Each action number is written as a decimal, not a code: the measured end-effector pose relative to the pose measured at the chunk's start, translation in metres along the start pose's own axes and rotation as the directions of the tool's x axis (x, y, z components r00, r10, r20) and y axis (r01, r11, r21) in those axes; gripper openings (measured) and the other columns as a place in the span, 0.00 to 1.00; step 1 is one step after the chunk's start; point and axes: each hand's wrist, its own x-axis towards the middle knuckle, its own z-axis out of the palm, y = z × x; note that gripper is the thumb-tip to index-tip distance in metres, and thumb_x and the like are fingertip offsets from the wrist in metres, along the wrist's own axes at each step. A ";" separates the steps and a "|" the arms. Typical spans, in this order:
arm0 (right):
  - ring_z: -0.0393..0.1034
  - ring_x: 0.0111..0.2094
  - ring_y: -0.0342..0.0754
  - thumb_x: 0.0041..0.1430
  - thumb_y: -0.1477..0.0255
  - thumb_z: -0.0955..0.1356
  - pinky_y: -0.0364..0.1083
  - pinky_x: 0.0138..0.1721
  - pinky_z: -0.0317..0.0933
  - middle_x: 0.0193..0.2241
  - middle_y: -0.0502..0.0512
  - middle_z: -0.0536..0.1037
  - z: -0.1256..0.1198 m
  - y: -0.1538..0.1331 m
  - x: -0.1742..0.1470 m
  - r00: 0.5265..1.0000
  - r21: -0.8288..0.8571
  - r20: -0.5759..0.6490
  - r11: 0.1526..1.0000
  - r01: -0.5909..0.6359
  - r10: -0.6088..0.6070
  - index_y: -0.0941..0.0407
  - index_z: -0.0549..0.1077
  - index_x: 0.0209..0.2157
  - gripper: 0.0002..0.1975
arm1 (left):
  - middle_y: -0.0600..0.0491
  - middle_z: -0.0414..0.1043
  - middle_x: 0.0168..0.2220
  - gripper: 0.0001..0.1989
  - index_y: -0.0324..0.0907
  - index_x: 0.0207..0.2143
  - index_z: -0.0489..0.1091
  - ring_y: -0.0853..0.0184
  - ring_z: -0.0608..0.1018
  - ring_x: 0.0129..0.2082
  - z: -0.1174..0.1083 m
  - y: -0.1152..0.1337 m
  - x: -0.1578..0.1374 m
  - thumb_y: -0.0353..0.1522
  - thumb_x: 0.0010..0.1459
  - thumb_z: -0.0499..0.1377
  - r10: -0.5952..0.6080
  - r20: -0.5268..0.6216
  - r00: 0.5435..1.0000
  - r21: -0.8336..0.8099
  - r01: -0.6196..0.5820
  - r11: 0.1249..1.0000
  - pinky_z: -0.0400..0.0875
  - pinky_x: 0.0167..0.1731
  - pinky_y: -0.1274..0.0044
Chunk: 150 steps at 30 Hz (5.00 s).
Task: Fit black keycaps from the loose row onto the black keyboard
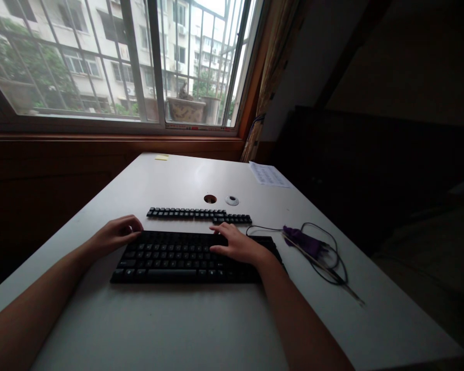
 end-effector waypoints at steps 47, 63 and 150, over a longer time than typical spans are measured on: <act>0.55 0.64 0.64 0.71 0.71 0.69 0.65 0.65 0.55 0.60 0.57 0.74 0.021 0.011 0.028 0.938 -0.446 -0.339 0.890 -0.097 -0.068 0.43 0.79 0.57 0.17 | 0.51 0.76 0.35 0.12 0.42 0.37 0.76 0.67 0.75 0.31 -0.001 0.006 0.004 0.42 0.63 0.61 0.036 -0.022 0.999 0.025 -0.035 0.999 0.71 0.31 0.76; 0.58 0.60 0.64 0.68 0.71 0.73 0.63 0.62 0.58 0.54 0.56 0.79 0.016 0.006 0.031 0.936 -0.473 -0.337 0.878 -0.072 -0.104 0.46 0.84 0.47 0.09 | 0.50 0.76 0.35 0.13 0.42 0.37 0.75 0.65 0.75 0.32 0.000 0.007 0.003 0.43 0.64 0.61 0.031 -0.020 0.999 -0.003 -0.031 1.000 0.71 0.32 0.75; 0.62 0.62 0.57 0.67 0.62 0.74 0.57 0.67 0.57 0.57 0.58 0.74 -0.025 -0.004 -0.010 1.000 -0.011 -0.013 1.000 -0.008 0.007 0.49 0.77 0.59 0.21 | 0.50 0.75 0.36 0.16 0.42 0.38 0.76 0.66 0.74 0.32 -0.001 0.010 0.001 0.45 0.64 0.60 -0.003 -0.013 1.000 0.006 0.003 1.000 0.70 0.31 0.75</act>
